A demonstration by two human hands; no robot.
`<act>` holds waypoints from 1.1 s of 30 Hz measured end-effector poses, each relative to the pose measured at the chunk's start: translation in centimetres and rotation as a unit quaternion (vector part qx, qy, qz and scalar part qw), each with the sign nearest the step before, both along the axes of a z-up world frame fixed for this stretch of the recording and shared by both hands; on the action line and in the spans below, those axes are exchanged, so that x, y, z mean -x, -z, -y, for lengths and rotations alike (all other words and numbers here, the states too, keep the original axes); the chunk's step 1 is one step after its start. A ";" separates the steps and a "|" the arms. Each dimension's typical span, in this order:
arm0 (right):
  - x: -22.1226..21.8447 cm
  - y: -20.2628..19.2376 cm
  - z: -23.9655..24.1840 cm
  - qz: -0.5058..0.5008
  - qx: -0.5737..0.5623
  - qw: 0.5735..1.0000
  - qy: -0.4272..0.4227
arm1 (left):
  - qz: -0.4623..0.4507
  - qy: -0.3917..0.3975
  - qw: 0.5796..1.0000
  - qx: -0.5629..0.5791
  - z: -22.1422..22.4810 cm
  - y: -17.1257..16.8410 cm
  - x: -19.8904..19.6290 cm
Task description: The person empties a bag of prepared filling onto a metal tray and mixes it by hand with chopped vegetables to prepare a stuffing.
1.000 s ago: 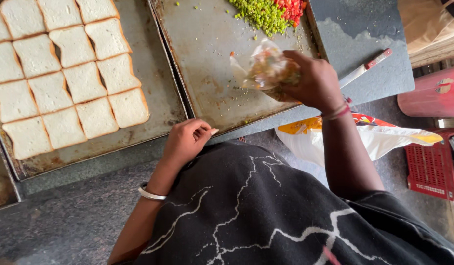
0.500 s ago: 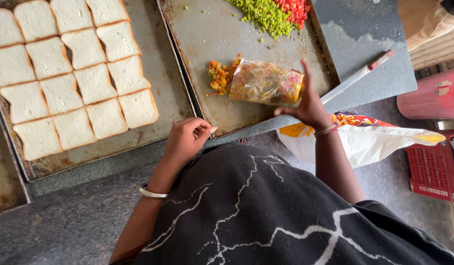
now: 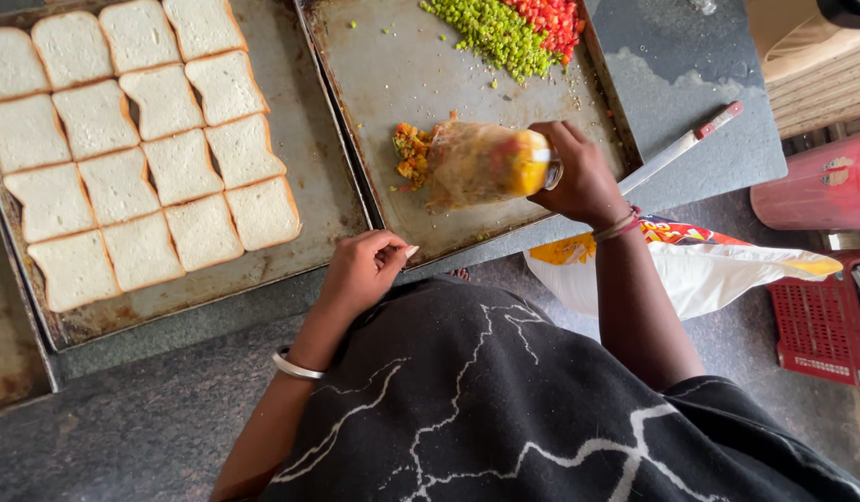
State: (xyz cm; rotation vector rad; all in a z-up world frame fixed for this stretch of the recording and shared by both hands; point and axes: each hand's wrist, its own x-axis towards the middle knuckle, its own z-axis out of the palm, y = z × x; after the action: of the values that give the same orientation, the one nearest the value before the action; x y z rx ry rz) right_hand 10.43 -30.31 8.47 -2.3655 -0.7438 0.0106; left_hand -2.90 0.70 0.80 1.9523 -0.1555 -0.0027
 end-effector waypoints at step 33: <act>0.7 -2.7 -3.5 0.043 -0.150 0.983 0.096 | 0.171 -0.066 0.981 0.067 4.2 -7.0 -10.3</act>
State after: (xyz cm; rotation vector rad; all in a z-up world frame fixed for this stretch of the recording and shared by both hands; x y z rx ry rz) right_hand 9.75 -26.79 11.12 -2.1477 -0.5140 -0.2692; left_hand 7.38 -3.48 7.80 1.8114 -0.2463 0.4231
